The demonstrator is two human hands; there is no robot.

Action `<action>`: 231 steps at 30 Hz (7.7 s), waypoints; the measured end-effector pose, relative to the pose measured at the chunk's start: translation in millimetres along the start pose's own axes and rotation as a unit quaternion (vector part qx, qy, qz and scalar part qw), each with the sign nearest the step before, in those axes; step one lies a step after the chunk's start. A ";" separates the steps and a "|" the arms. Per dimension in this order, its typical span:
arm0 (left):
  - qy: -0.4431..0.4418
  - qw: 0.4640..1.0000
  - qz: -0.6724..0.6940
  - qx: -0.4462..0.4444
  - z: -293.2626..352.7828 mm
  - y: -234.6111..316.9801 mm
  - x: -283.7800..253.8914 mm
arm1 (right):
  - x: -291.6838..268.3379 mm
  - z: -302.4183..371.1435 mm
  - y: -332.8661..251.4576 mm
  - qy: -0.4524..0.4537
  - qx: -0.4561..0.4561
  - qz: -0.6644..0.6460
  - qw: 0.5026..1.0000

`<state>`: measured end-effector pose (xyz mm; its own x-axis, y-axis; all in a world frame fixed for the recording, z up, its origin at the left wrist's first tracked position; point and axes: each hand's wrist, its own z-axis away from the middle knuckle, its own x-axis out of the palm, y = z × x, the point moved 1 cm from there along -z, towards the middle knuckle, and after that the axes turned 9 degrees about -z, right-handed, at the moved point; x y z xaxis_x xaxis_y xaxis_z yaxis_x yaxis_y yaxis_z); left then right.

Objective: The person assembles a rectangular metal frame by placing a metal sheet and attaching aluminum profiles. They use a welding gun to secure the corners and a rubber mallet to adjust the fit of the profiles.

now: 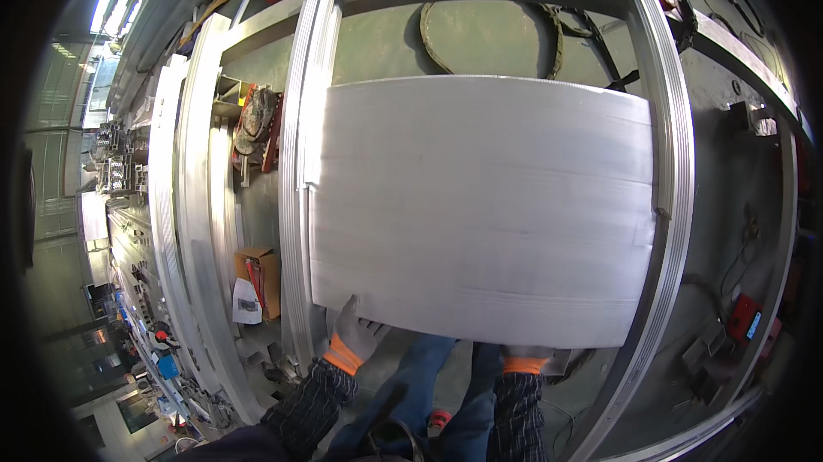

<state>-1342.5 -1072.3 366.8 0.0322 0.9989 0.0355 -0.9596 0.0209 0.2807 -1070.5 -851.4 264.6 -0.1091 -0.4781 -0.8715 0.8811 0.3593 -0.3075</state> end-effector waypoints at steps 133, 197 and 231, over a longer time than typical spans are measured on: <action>0.357 0.619 -0.638 0.287 -36.3 108.2 -116.6 | -188.6 -19.3 195.9 0.122 0.234 -0.086 0.961; 0.317 0.626 -0.664 0.259 -64.3 114.4 -129.3 | -201.7 -14.3 203.8 0.099 0.230 -0.120 0.961; 0.362 0.616 -0.663 0.224 -99.1 124.2 -159.3 | -170.1 -39.7 205.9 0.149 0.172 -0.130 0.965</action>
<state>-1494.5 -1224.5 301.0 0.4164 -0.1213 -0.9010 -0.0457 0.9870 -0.1540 -888.7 -664.3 334.4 -0.4296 -0.2465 -0.8687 0.9011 -0.0546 -0.4301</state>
